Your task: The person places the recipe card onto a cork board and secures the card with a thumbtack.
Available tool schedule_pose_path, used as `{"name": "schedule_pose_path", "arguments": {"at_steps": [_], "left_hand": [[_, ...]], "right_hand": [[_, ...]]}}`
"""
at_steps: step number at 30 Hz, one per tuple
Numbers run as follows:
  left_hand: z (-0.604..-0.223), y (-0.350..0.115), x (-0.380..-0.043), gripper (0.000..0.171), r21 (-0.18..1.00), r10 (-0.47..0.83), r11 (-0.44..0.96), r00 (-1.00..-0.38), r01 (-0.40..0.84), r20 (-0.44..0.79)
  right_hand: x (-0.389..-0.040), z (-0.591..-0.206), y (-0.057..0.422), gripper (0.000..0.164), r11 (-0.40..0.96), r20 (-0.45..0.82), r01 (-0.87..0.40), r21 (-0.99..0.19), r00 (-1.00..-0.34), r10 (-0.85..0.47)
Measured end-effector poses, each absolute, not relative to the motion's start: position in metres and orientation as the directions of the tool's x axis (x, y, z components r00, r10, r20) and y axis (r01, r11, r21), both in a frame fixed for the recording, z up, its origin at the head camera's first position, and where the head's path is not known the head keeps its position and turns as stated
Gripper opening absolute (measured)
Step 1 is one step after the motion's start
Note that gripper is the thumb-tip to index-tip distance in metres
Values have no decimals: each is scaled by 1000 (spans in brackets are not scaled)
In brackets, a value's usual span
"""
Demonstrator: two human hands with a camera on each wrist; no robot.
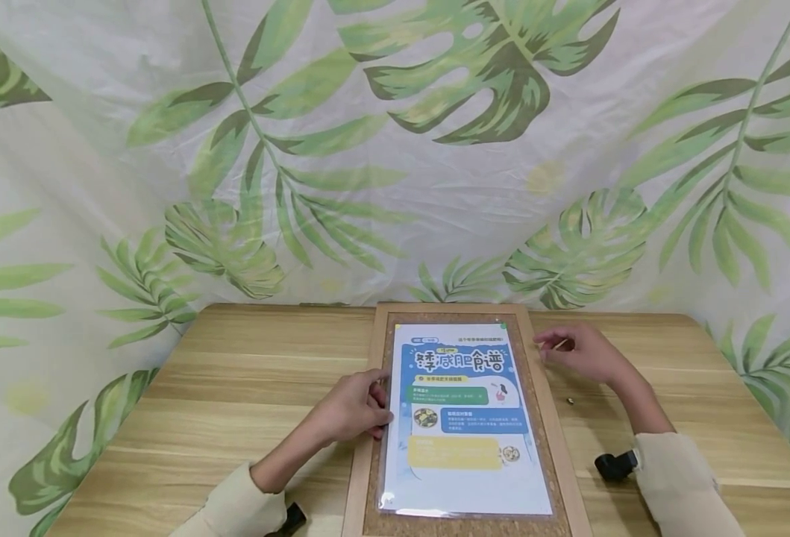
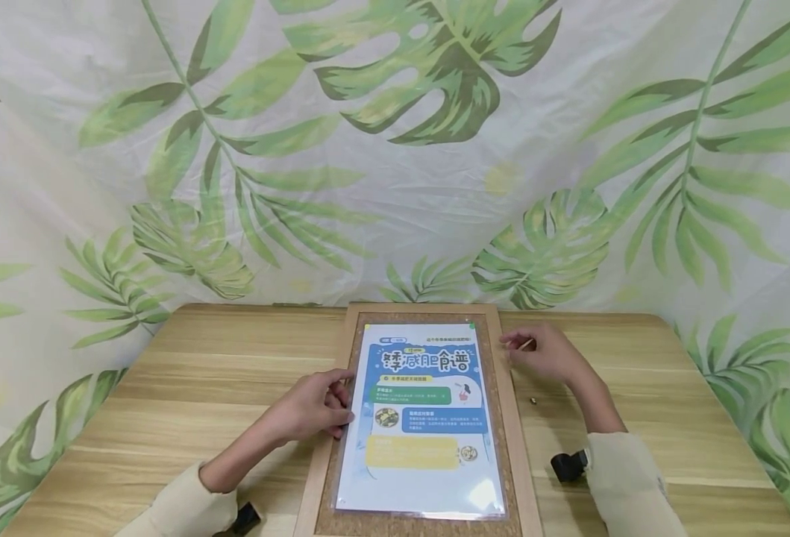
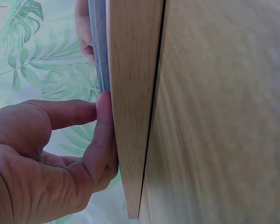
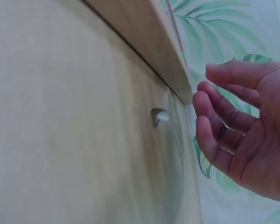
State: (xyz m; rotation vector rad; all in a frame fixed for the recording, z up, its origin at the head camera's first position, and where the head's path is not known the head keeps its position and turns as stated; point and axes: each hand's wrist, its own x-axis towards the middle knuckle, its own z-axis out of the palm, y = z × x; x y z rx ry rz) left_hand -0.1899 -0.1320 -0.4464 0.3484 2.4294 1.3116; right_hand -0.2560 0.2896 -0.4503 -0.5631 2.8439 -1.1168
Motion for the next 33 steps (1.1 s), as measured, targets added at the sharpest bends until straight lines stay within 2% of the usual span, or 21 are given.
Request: {"name": "schedule_pose_path", "arguments": {"at_steps": [10, 33], "left_hand": [[-450, -132, -188, 69, 839, 369, 543, -911, 48, -186], [-455, -132, -190, 71, 836, 372, 545, -912, 65, -171]], "right_hand": [[-238, -454, 296, 24, 729, 22, -263, -632, -946, -322], [-206, -464, 310, 20, 759, 11, -275, -590, -943, -333]]}}
